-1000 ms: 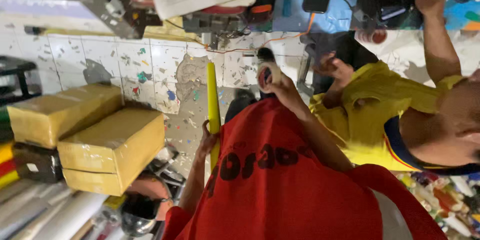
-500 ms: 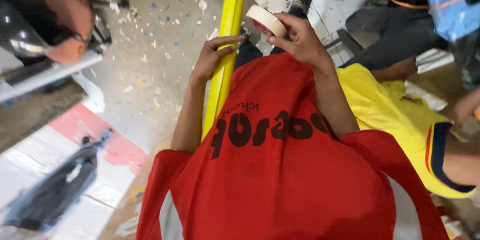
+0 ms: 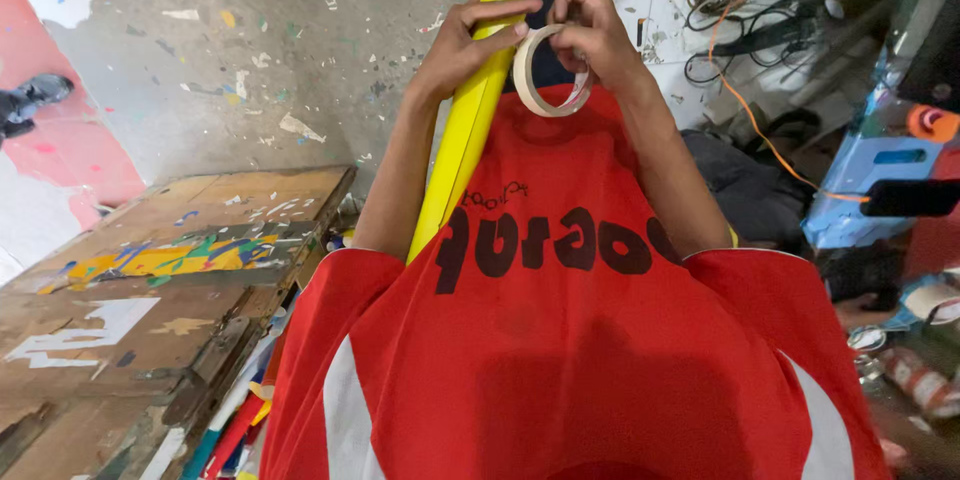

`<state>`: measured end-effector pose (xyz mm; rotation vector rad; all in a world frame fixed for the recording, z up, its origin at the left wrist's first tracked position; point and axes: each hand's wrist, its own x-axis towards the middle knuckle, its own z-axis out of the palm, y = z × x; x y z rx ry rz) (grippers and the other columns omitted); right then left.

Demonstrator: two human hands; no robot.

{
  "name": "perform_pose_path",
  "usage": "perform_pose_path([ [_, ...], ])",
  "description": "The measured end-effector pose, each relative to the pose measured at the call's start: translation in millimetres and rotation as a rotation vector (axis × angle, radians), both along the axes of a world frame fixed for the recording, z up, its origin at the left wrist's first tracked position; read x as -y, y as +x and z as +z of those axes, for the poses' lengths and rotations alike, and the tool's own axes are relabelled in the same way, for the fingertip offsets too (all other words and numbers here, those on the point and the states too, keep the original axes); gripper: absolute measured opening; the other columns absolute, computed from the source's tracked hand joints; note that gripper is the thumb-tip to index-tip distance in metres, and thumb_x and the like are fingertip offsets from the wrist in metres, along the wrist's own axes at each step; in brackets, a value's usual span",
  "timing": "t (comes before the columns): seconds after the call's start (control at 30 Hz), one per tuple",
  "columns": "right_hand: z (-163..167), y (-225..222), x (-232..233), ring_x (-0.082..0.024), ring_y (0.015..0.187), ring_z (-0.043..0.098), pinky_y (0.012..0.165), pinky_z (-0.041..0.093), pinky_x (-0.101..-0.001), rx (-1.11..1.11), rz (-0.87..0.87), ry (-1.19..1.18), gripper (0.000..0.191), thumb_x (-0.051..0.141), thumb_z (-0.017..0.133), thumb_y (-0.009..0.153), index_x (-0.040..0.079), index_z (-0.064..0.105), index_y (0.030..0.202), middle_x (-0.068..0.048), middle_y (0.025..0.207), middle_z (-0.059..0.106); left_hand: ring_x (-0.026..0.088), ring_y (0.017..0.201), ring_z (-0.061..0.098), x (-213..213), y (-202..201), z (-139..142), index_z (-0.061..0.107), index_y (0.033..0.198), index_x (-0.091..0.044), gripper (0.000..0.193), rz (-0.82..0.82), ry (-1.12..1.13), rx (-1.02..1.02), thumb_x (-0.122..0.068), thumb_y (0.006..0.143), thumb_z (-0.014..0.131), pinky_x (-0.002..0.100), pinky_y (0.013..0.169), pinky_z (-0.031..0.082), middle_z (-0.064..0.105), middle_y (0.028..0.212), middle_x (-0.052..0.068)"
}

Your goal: The person handles several large rolls of colored vinyl or plastic film in a storage area. They pick up yellow, green, and pink rolls, inspect them, and place them back into a vertical rack among other rolls.

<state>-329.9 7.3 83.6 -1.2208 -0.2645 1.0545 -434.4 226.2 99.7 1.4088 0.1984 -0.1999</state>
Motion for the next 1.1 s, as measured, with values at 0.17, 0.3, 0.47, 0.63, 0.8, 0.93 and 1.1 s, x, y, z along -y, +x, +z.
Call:
perform_pose_path([
  [0.17, -31.8, 41.3, -32.5, -0.009, 0.071, 0.058, 0.059, 0.045, -0.0238, 0.063, -0.029, 0.067, 0.030, -0.011, 0.067, 0.097, 0.008, 0.045, 0.103, -0.010, 0.104, 0.068, 0.011, 0.099, 0.069, -20.8, 31.1, -13.1, 0.077, 0.120, -0.008, 0.026, 0.045, 0.011, -0.095, -0.019, 0.097, 0.074, 0.028, 0.088, 0.056, 0.077, 0.111, 0.004],
  [0.3, -54.7, 86.7, -55.4, -0.014, 0.079, 0.068, 0.061, 0.054, -0.0244, 0.006, -0.121, 0.086, 0.031, -0.010, 0.069, 0.095, 0.009, 0.045, 0.099, -0.012, 0.104, 0.070, 0.012, 0.094, 0.069, -46.6, 78.4, -11.8, 0.080, 0.114, -0.008, 0.022, 0.101, 0.068, -0.147, -0.017, 0.095, 0.074, 0.028, 0.084, 0.059, 0.077, 0.107, 0.004],
  [0.47, -66.9, 146.4, -78.1, -0.016, 0.090, 0.072, 0.069, 0.058, -0.0263, 0.020, -0.130, 0.105, 0.028, -0.011, 0.069, 0.094, 0.007, 0.049, 0.101, -0.014, 0.109, 0.073, 0.015, 0.092, 0.067, -69.0, 132.1, -9.4, 0.080, 0.105, -0.008, 0.017, 0.115, 0.227, -0.215, -0.015, 0.089, 0.080, 0.030, 0.084, 0.056, 0.074, 0.098, 0.005],
  [0.63, -39.7, 175.8, -96.2, -0.018, 0.097, 0.070, 0.079, 0.061, -0.0314, 0.196, -0.173, -0.001, 0.027, -0.007, 0.071, 0.094, 0.005, 0.048, 0.104, -0.018, 0.116, 0.068, 0.020, 0.101, 0.066, -82.9, 163.9, -23.2, 0.077, 0.097, -0.006, 0.012, 0.110, 0.393, -0.140, -0.014, 0.089, 0.081, 0.034, 0.095, 0.051, 0.074, 0.099, 0.006],
  [0.8, 5.1, 165.4, -106.2, -0.027, 0.107, 0.061, 0.091, 0.057, -0.0435, 1.148, -0.240, -0.251, 0.029, -0.002, 0.072, 0.084, 0.007, 0.053, 0.105, -0.018, 0.110, 0.057, 0.021, 0.103, 0.065, -92.8, 193.7, -40.8, 0.072, 0.102, -0.005, 0.014, 0.060, 0.335, -0.089, -0.017, 0.095, 0.076, 0.034, 0.097, 0.049, 0.072, 0.100, 0.007],
  [0.93, 13.9, 171.5, -132.3, -0.035, 0.101, 0.067, 0.084, 0.055, -0.0425, 0.735, -0.062, -0.301, 0.035, 0.010, 0.075, 0.095, 0.003, 0.046, 0.114, -0.018, 0.107, 0.062, 0.022, 0.102, 0.065, -100.2, 209.0, -45.3, 0.071, 0.103, -0.007, 0.014, -0.006, 0.329, -0.124, -0.021, 0.099, 0.072, 0.034, 0.097, 0.050, 0.071, 0.099, 0.007],
  [1.1, 5.5, 192.8, -137.2, -0.034, 0.073, 0.070, 0.064, 0.052, -0.0412, 0.524, 0.210, -0.547, 0.033, 0.026, 0.063, 0.101, 0.001, 0.048, 0.117, -0.013, 0.083, 0.067, 0.026, 0.108, 0.062, -109.4, 217.4, -48.4, 0.073, 0.103, -0.008, 0.014, 0.047, 0.345, -0.066, -0.020, 0.095, 0.075, 0.038, 0.097, 0.047, 0.070, 0.103, 0.009],
])
